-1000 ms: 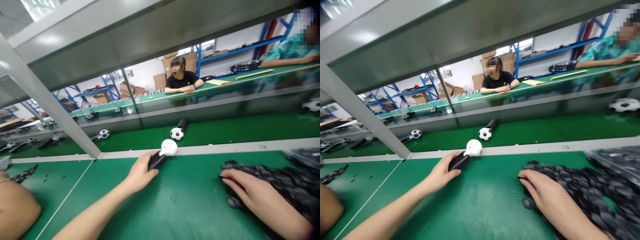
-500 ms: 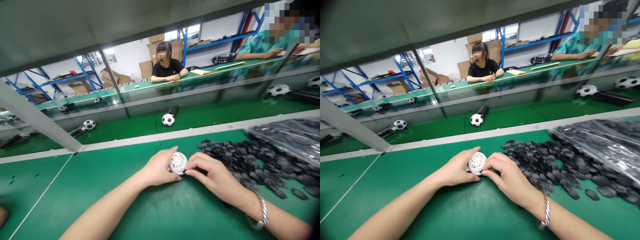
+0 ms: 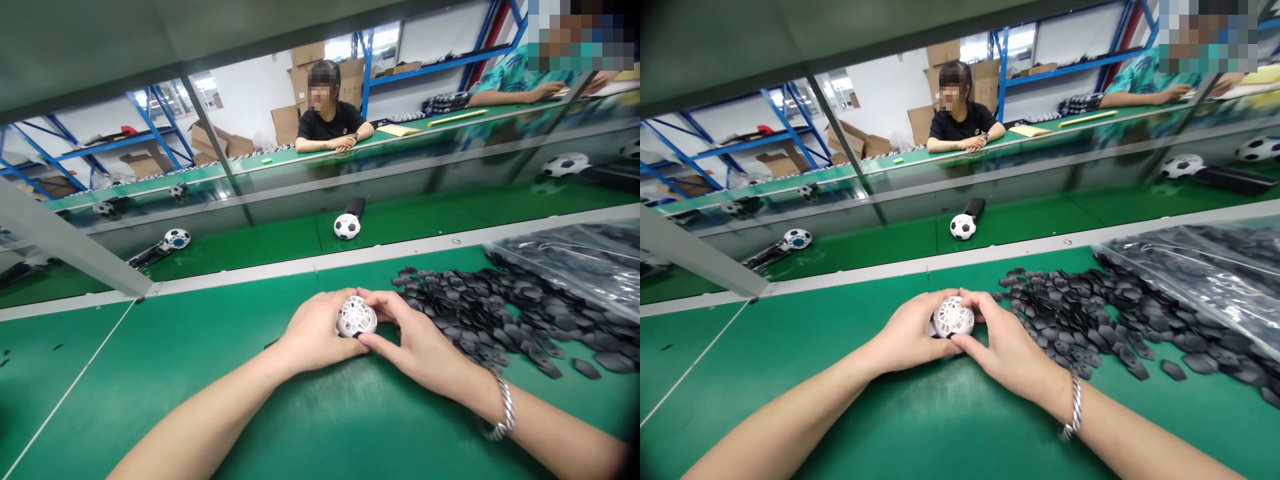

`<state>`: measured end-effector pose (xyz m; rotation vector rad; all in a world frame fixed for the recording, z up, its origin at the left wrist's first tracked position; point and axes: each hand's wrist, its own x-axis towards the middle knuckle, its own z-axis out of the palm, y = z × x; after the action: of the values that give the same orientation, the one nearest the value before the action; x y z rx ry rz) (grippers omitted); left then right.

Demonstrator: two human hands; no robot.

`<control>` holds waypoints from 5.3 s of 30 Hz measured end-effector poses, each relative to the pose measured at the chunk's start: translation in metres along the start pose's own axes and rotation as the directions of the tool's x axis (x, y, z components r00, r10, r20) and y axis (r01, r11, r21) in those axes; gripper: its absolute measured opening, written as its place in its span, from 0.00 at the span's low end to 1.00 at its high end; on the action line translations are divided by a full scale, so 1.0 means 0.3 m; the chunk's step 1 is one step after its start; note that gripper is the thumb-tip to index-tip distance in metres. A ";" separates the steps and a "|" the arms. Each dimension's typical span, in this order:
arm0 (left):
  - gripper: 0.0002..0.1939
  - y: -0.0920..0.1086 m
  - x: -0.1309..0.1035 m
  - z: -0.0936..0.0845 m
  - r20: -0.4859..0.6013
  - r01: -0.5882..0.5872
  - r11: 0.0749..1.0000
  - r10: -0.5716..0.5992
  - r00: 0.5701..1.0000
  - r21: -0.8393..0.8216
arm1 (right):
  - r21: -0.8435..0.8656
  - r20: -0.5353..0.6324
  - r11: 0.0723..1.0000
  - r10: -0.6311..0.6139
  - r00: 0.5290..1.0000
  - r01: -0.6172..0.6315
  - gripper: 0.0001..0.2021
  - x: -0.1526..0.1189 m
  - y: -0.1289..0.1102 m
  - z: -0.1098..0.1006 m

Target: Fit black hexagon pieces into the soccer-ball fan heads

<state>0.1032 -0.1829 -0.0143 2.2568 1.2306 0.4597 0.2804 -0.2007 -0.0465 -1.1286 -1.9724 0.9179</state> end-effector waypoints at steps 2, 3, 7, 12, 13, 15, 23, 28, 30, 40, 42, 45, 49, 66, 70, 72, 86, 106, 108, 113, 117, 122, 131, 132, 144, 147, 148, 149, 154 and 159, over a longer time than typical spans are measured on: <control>0.29 0.004 -0.001 0.005 -0.006 0.003 1.000 -0.003 1.000 -0.002 | 0.022 0.000 1.000 0.003 1.000 -0.003 0.17 0.005 -0.001 -0.004; 0.29 0.005 -0.002 0.007 -0.010 0.009 1.000 -0.009 1.000 0.003 | 0.036 0.009 0.999 0.007 1.000 -0.008 0.16 0.011 -0.001 -0.014; 0.36 0.004 -0.007 0.000 0.079 0.009 0.999 -0.013 0.997 0.043 | -0.007 0.057 0.998 0.059 0.997 -0.059 0.09 0.040 0.016 -0.107; 0.34 -0.004 -0.005 -0.048 0.186 -0.097 0.971 0.056 0.981 0.218 | -0.365 0.076 0.928 0.112 0.991 -0.077 0.04 0.032 0.039 -0.203; 0.32 -0.006 -0.005 -0.056 0.184 -0.124 0.960 0.078 0.980 0.251 | -0.403 0.127 0.912 0.133 0.983 -0.071 0.03 0.025 0.036 -0.202; 0.32 -0.011 -0.004 -0.066 0.166 -0.134 0.948 0.088 0.982 0.290 | -0.486 0.194 0.874 0.141 0.971 -0.030 0.04 0.012 0.023 -0.187; 0.42 -0.031 -0.009 -0.032 0.167 -0.105 0.982 0.079 0.983 0.154 | -0.634 0.174 0.768 0.025 0.984 0.092 0.11 -0.008 0.009 -0.137; 0.39 -0.021 -0.001 -0.006 0.056 -0.054 0.987 0.046 0.997 0.152 | -0.450 0.202 0.884 -0.040 0.979 0.129 0.16 -0.013 0.014 -0.151; 0.38 -0.018 0.001 -0.007 0.057 -0.059 0.987 0.051 0.997 0.147 | -0.370 0.194 0.917 -0.079 0.978 0.147 0.14 -0.012 0.011 -0.155; 0.37 -0.015 0.002 -0.007 0.046 -0.067 0.987 0.061 0.997 0.146 | -0.394 -0.012 0.895 -0.231 0.973 0.208 0.10 -0.012 -0.039 -0.144; 0.37 -0.017 0.002 -0.005 0.043 -0.069 0.987 0.063 0.997 0.147 | -0.259 0.007 0.958 -0.123 0.992 0.121 0.07 -0.014 -0.055 -0.136; 0.37 -0.019 0.000 -0.004 0.038 -0.067 0.986 0.062 0.997 0.151 | -0.119 0.081 0.993 -0.003 0.997 0.012 0.04 -0.020 -0.073 -0.121; 0.37 -0.017 -0.001 -0.004 0.032 -0.066 0.985 0.062 0.998 0.158 | -0.105 0.097 0.994 -0.010 0.995 0.020 0.05 -0.026 -0.073 -0.101; 0.39 -0.014 0.000 0.000 0.017 -0.054 0.990 0.052 0.998 0.131 | -0.008 0.050 0.995 0.095 0.994 -0.095 0.07 -0.021 -0.065 -0.079; 0.36 -0.009 -0.001 -0.001 0.020 -0.041 0.993 0.039 0.999 0.108 | 0.022 0.036 0.993 0.115 0.993 -0.115 0.06 -0.014 -0.049 -0.063; 0.32 -0.008 -0.001 0.001 0.012 -0.035 0.993 0.034 0.999 0.113 | 0.031 0.042 0.992 0.124 0.991 -0.125 0.06 -0.008 -0.044 -0.064; 0.31 -0.004 0.002 0.006 -0.034 0.007 0.997 -0.004 0.999 0.075 | 0.048 0.024 0.986 0.161 0.987 -0.162 0.04 -0.003 -0.056 -0.058; 0.34 -0.003 -0.012 -0.033 0.224 -0.076 0.996 0.083 0.971 -0.041 | -0.794 0.072 0.607 0.034 0.997 0.037 0.06 0.010 0.043 -0.140; 0.35 0.006 -0.022 -0.019 0.203 -0.004 0.997 0.019 0.979 -0.074 | -0.779 0.079 0.625 0.016 0.997 0.052 0.07 0.002 0.027 -0.135; 0.32 -0.008 -0.013 -0.002 0.204 -0.049 0.984 0.084 0.975 -0.174 | -0.559 0.035 0.829 -0.022 0.999 0.038 0.10 0.000 0.022 -0.157; 0.32 -0.035 0.000 -0.021 0.231 -0.120 0.963 0.177 0.957 -0.241 | -0.328 0.079 0.945 0.034 0.996 -0.006 0.07 0.003 0.011 -0.160; 0.30 -0.034 0.001 -0.001 0.153 -0.123 0.966 0.160 0.975 -0.229 | -0.326 0.036 0.940 -0.096 0.995 0.102 0.05 -0.001 -0.014 -0.142; 0.29 -0.023 0.003 0.008 0.112 -0.152 0.956 0.185 0.976 -0.253 | -0.102 0.093 0.995 0.028 0.995 -0.018 0.07 -0.021 -0.076 -0.111; 0.29 -0.023 0.003 0.008 0.106 -0.156 0.954 0.188 0.976 -0.255 | -0.074 0.098 0.996 0.047 0.994 -0.040 0.07 -0.022 -0.078 -0.107; 0.24 -0.024 0.000 0.029 0.046 -0.129 0.948 0.148 0.988 -0.292 | 0.004 0.095 0.996 0.090 0.991 -0.091 0.04 -0.011 -0.067 -0.072; 0.22 -0.019 0.000 0.031 0.045 -0.110 0.948 0.129 0.991 -0.298 | 0.033 0.077 0.990 0.134 0.988 -0.137 0.04 0.000 -0.062 -0.067; 0.22 -0.016 0.000 0.031 0.047 -0.102 0.949 0.121 0.992 -0.299 | 0.055 0.080 0.985 0.160 0.984 -0.165 0.04 0.004 -0.058 -0.066; 0.21 -0.013 0.001 0.030 0.049 -0.094 0.949 0.114 0.992 -0.299 | 0.080 0.088 0.979 0.182 0.979 -0.190 0.05 0.008 -0.053 -0.064; 0.19 0.001 0.006 0.027 0.037 -0.111 0.955 0.126 0.991 -0.277 | 0.149 0.098 0.959 0.228 0.969 -0.241 0.06 0.019 -0.041 -0.051; 0.19 0.006 0.010 0.023 0.048 -0.136 0.952 0.155 0.987 -0.274 | 0.183 0.075 0.955 0.224 0.972 -0.234 0.09 0.025 -0.039 -0.037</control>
<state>0.1095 -0.1832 -0.0187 2.1167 0.9098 0.5638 0.2816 -0.1955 -0.0295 -1.2493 -1.7746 1.2422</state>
